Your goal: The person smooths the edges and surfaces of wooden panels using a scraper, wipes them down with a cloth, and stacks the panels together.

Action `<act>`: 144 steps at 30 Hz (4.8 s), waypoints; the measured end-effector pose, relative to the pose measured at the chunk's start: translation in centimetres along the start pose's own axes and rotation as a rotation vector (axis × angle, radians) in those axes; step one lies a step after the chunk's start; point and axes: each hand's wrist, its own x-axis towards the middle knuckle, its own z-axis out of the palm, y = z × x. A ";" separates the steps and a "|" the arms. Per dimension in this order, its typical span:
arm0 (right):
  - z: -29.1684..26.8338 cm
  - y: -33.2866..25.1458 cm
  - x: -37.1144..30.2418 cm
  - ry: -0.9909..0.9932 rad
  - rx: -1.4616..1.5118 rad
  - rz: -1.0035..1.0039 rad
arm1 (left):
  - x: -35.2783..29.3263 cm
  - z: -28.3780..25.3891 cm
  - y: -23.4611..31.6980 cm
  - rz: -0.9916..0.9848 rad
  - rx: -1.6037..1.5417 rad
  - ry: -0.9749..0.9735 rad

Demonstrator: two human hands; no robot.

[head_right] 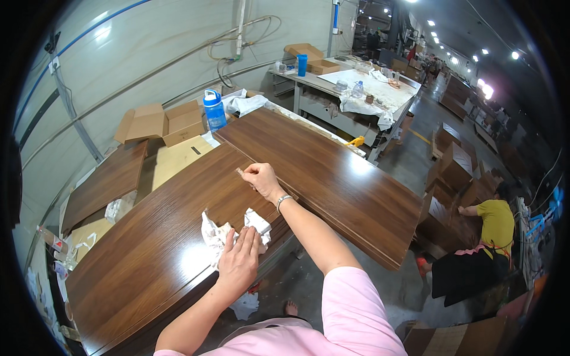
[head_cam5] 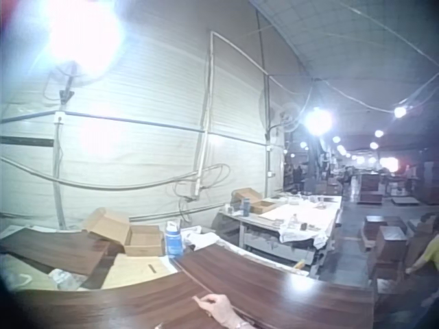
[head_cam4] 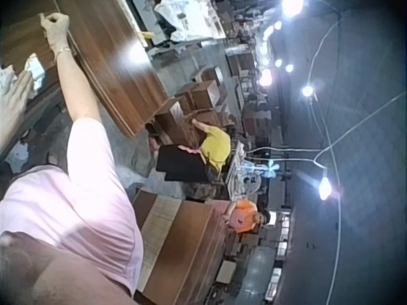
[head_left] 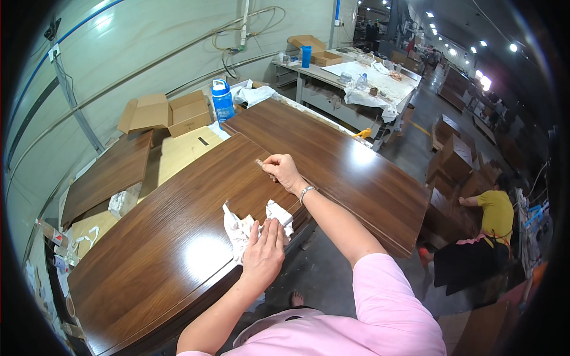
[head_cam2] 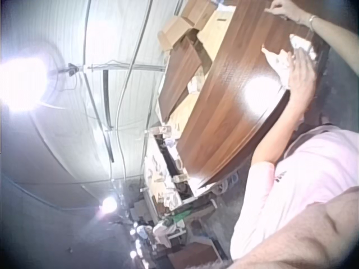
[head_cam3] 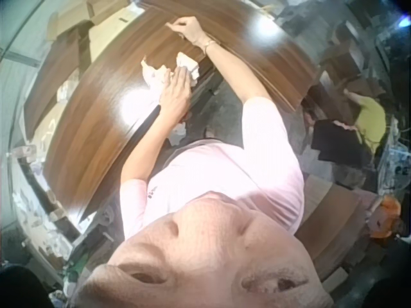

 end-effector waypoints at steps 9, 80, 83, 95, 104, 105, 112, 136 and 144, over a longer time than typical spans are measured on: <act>0.2 -0.2 -0.2 -0.016 0.017 0.022 | -7.8 -3.7 -2.1 -0.104 -0.026 0.042; 0.5 0.2 0.1 -0.012 -0.025 0.028 | 1.7 -1.3 -0.8 -0.039 0.001 -0.070; 0.4 0.2 0.1 -0.001 -0.041 0.009 | 1.7 -1.0 -0.7 -0.052 -0.026 -0.072; 0.2 0.3 0.3 -0.013 0.002 0.021 | 0.5 -1.2 -1.0 -0.030 -0.009 -0.091; 0.3 -0.4 0.0 -0.019 0.078 0.040 | -2.7 -3.0 -1.8 -0.077 -0.047 -0.076; 0.3 -0.4 0.0 -0.016 0.069 0.041 | -3.1 -3.0 -1.8 -0.080 -0.045 -0.076; 0.4 -0.3 0.0 -0.014 0.065 0.045 | -4.1 -2.9 -2.0 -0.093 -0.025 -0.009; 0.5 -0.3 0.0 -0.007 0.063 0.051 | -4.3 -2.7 -2.0 -0.114 -0.020 0.007; 0.4 0.1 0.1 -0.029 0.051 0.049 | -3.5 -2.6 -1.7 -0.114 -0.027 -0.010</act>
